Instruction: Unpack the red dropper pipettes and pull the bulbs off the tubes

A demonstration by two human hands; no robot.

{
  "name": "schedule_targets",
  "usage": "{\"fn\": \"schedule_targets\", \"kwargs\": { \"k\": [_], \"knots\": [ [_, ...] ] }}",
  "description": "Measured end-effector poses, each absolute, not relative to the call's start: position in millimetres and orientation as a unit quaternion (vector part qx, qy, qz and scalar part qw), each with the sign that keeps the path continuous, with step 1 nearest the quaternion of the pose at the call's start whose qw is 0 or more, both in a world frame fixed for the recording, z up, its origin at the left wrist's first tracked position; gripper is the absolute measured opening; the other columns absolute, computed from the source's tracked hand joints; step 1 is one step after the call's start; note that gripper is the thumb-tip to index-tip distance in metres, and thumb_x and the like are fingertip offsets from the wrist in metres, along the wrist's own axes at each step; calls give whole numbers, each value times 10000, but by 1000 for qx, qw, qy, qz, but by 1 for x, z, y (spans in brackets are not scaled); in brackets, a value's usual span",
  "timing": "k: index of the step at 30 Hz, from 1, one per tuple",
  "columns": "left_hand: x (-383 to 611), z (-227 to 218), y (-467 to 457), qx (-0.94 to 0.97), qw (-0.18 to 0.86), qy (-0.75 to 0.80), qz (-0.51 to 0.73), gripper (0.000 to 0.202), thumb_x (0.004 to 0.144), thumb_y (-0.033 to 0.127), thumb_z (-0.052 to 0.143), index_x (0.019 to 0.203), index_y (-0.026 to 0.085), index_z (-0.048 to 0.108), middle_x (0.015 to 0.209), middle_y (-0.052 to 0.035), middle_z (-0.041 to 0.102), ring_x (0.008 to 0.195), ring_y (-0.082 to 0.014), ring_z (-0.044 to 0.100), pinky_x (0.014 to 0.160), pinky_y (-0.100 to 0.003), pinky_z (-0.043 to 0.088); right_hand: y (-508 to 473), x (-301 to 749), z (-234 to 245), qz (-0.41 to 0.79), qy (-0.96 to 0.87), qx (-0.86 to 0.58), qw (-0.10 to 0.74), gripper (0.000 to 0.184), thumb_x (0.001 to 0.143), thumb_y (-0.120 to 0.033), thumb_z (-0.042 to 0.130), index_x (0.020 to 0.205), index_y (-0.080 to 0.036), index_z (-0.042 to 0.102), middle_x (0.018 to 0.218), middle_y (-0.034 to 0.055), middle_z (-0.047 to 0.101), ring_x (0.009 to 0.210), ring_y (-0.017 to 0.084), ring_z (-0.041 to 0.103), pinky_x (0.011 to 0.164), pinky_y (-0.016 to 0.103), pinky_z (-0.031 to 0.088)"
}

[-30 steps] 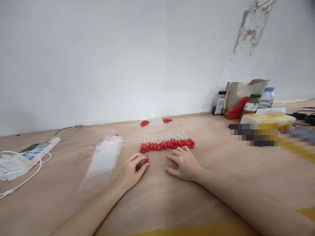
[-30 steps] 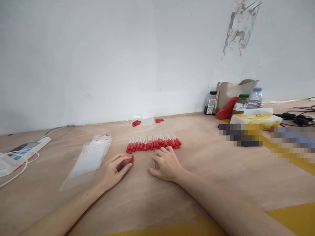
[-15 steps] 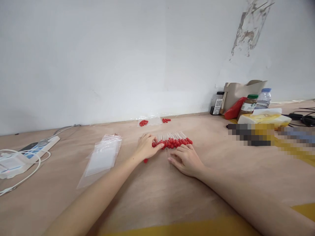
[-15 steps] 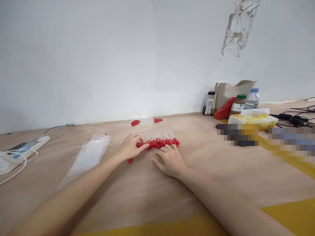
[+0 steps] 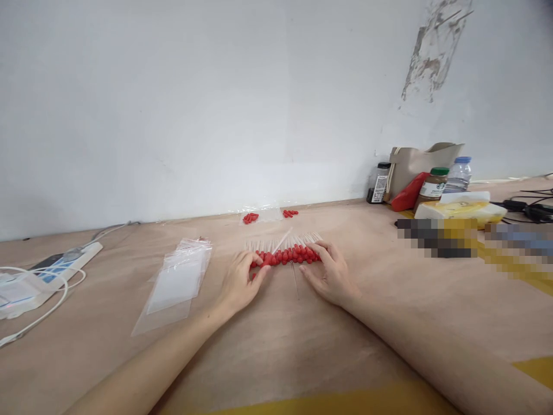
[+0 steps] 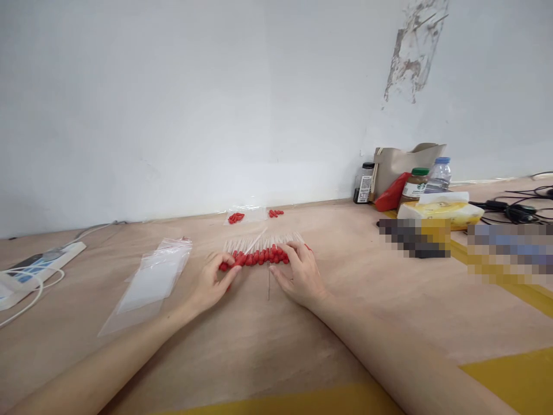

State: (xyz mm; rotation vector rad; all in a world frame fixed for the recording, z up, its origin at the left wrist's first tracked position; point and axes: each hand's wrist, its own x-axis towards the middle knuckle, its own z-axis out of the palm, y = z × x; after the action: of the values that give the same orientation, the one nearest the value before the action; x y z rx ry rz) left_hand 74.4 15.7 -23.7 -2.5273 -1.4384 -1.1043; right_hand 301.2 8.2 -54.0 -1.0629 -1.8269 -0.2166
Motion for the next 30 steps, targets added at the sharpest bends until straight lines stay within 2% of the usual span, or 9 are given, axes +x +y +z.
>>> {"fn": "schedule_targets", "kwargs": {
  "k": [2, 3, 5, 7, 9, 12, 17, 23, 30],
  "knots": [
    [62, -28, -1, -838, 29, -434, -329, 134, 823, 309, 478, 795, 186, 522, 788, -18, 572, 786, -174, 507, 735, -323, 375, 5, 300, -53, -116, -770, -406, 479, 559, 750, -420, 546, 1228, -155, 426, 1170, 138, 463, 1069, 239, 441, 880, 376, 367],
    [58, -31, -8, -847, 37, -425, -318, 125, 821, 304, 485, 798, 187, 521, 792, -20, 575, 794, -179, 508, 738, -331, 371, 4, 300, -52, -127, -790, -384, 461, 572, 745, -432, 554, 1236, -170, 424, 1197, 134, 450, 1085, 244, 428, 890, 387, 356],
    [53, -36, -14, -854, 44, -415, -311, 117, 819, 300, 494, 810, 187, 523, 806, -29, 579, 816, -187, 510, 740, -339, 373, 0, 297, -51, -141, -833, -335, 417, 480, 764, -414, 549, 1199, -228, 473, 1178, 94, 494, 1074, 233, 434, 897, 400, 328],
    [52, -41, -15, -858, 42, -403, -315, 114, 820, 299, 498, 823, 189, 527, 817, -36, 580, 834, -190, 511, 744, -340, 381, -2, 294, -51, -147, -859, -298, 389, 328, 800, -358, 527, 1118, -276, 538, 1058, 40, 585, 1016, 202, 466, 896, 399, 299],
    [53, -44, -14, -864, 37, -389, -317, 112, 821, 301, 502, 830, 193, 533, 817, -36, 583, 834, -188, 511, 750, -338, 387, -3, 290, -52, -148, -863, -288, 388, 243, 824, -306, 509, 1054, -274, 577, 894, 11, 638, 918, 170, 493, 887, 391, 280],
    [56, -46, -12, -869, 38, -376, -319, 117, 826, 299, 495, 849, 194, 542, 826, -40, 590, 830, -186, 512, 755, -340, 392, -3, 286, -55, -146, -863, -294, 383, 196, 837, -275, 489, 984, -235, 612, 724, 3, 624, 768, 139, 483, 863, 378, 273],
    [62, -44, -13, -885, 48, -348, -305, 231, 829, 326, 494, 1017, 202, 548, 907, -54, 610, 882, -191, 507, 794, -347, 372, -6, 283, -53, -139, -872, -297, 363, 192, 853, -258, 445, 867, -210, 630, 638, 0, 576, 694, 127, 438, 831, 352, 273],
    [64, -42, -16, -900, 43, -344, -266, 162, 858, 292, 459, 874, 219, 602, 739, -11, 628, 749, -156, 504, 783, -341, 325, -12, 284, -50, -127, -890, -278, 339, 197, 854, -262, 431, 828, -221, 622, 589, -13, 569, 666, 125, 413, 816, 347, 255],
    [58, -41, -23, -911, 71, -316, -257, 119, 845, 238, 479, 859, 201, 592, 706, -5, 617, 715, -147, 479, 763, -331, 305, -15, 289, -51, -125, -900, -262, 326, 206, 858, -248, 415, 805, -213, 611, 571, -17, 568, 657, 121, 399, 809, 348, 243]
  ]
}}
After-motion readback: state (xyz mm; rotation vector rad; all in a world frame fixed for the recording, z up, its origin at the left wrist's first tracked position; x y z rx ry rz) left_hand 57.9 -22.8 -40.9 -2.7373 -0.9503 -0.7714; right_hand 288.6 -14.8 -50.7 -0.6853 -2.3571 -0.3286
